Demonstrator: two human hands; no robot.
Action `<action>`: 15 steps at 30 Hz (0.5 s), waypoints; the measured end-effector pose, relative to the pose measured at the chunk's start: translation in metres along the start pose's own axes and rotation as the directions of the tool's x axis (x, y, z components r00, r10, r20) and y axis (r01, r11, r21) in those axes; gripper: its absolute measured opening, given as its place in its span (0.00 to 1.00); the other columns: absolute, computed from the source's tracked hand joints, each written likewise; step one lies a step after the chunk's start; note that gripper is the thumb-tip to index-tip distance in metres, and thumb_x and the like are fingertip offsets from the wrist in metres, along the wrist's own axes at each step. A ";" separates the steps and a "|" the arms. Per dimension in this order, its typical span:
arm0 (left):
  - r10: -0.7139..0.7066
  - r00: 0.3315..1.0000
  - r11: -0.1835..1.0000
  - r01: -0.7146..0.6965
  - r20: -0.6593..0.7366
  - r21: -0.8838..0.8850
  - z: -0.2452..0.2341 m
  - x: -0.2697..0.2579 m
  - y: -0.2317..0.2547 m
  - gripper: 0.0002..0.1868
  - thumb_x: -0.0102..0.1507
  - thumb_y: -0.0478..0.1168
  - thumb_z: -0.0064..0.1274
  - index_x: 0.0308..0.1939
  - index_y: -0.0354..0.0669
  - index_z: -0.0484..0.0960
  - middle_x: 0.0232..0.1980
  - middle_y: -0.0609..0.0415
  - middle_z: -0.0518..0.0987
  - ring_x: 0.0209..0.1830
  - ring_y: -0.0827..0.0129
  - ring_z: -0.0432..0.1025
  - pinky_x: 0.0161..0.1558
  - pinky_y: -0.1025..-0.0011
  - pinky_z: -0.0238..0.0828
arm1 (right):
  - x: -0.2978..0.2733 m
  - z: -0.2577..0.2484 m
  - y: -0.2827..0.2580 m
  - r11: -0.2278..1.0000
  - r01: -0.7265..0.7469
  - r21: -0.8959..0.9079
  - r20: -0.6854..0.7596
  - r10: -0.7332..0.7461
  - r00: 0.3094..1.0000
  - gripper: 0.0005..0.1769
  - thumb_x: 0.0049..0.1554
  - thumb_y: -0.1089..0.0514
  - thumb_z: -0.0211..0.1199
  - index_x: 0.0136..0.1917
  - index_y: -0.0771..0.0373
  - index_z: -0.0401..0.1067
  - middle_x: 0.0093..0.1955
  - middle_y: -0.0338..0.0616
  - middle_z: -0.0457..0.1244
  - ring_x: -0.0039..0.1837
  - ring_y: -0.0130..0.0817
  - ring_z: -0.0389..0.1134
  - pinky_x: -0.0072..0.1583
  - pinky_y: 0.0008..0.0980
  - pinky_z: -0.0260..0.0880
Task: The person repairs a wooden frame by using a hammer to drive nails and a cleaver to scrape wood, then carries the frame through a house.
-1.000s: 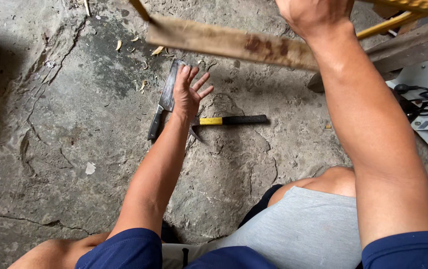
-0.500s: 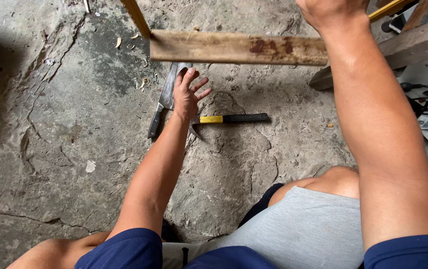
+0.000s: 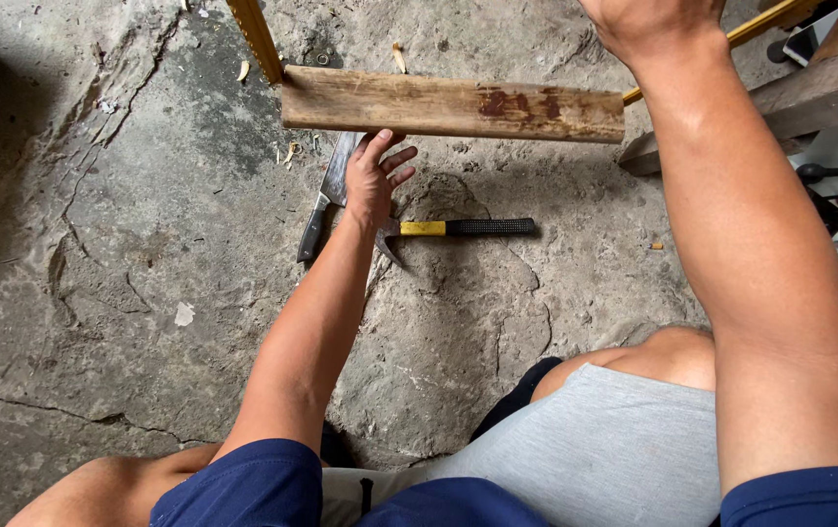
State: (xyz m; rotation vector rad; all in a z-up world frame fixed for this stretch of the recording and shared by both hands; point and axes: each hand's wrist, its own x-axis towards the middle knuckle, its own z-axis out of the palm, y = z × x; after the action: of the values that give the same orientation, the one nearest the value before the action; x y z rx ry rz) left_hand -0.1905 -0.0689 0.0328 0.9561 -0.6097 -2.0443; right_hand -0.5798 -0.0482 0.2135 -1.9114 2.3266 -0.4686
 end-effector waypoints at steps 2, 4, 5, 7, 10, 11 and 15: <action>-0.002 1.000 1.000 0.002 0.002 -0.004 0.001 -0.001 -0.001 0.31 0.61 0.52 0.61 0.60 0.34 0.74 0.57 0.46 0.81 0.50 0.60 0.81 0.43 0.64 0.81 | 0.000 0.000 0.001 1.000 -0.004 -0.001 0.004 0.004 1.000 0.14 0.60 0.50 0.65 0.37 0.59 0.73 0.26 0.37 0.62 0.30 0.28 0.65 0.34 0.28 0.68; 0.006 1.000 0.999 -0.005 -0.028 0.033 0.002 -0.001 -0.001 0.32 0.61 0.51 0.62 0.60 0.33 0.74 0.57 0.44 0.82 0.47 0.61 0.82 0.43 0.64 0.83 | 0.000 0.001 0.003 1.000 -0.003 0.001 0.004 0.003 1.000 0.14 0.61 0.51 0.65 0.37 0.59 0.73 0.26 0.36 0.61 0.30 0.27 0.64 0.34 0.28 0.68; 0.006 1.000 0.999 -0.005 -0.028 0.032 0.002 0.000 -0.002 0.32 0.61 0.51 0.62 0.60 0.33 0.74 0.57 0.44 0.82 0.47 0.61 0.82 0.43 0.64 0.83 | -0.001 0.001 0.003 1.000 -0.002 0.000 0.008 0.002 1.000 0.14 0.61 0.51 0.65 0.36 0.59 0.73 0.26 0.36 0.61 0.30 0.27 0.64 0.34 0.28 0.68; -0.009 1.000 0.999 0.010 -0.019 0.035 0.000 0.001 -0.003 0.32 0.62 0.51 0.63 0.62 0.33 0.74 0.58 0.43 0.82 0.46 0.63 0.82 0.42 0.66 0.82 | -0.001 0.002 0.003 1.000 -0.002 -0.005 0.012 0.002 1.000 0.14 0.61 0.52 0.65 0.36 0.58 0.73 0.26 0.36 0.61 0.30 0.27 0.64 0.34 0.28 0.68; -0.016 1.000 0.999 0.017 -0.017 0.041 -0.002 0.002 -0.007 0.31 0.61 0.50 0.62 0.62 0.36 0.74 0.58 0.44 0.82 0.45 0.65 0.82 0.40 0.68 0.83 | -0.002 0.005 0.003 1.000 0.007 -0.012 0.013 -0.007 1.000 0.14 0.62 0.53 0.65 0.36 0.58 0.72 0.26 0.36 0.61 0.30 0.27 0.64 0.34 0.28 0.68; -0.018 1.000 0.999 0.019 -0.019 0.041 -0.003 0.002 -0.009 0.31 0.61 0.50 0.62 0.62 0.36 0.74 0.58 0.44 0.82 0.45 0.65 0.82 0.40 0.68 0.83 | -0.003 0.005 0.004 1.000 0.011 -0.015 0.016 -0.011 1.000 0.14 0.62 0.53 0.64 0.36 0.58 0.72 0.25 0.36 0.61 0.30 0.27 0.64 0.34 0.28 0.67; -0.023 0.996 0.989 0.035 -0.084 0.145 -0.003 0.007 -0.015 0.31 0.60 0.53 0.63 0.59 0.36 0.76 0.55 0.46 0.82 0.43 0.67 0.81 0.36 0.71 0.80 | -0.006 0.013 0.002 0.998 0.043 -0.045 0.019 -0.042 0.999 0.14 0.62 0.54 0.64 0.35 0.58 0.72 0.25 0.35 0.60 0.30 0.27 0.63 0.34 0.28 0.67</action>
State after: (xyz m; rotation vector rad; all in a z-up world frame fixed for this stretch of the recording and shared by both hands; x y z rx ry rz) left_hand -0.1975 -0.0661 0.0179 1.1344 -0.7137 -1.9963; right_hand -0.5771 -0.0447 0.2000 -1.9801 2.3091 -0.4035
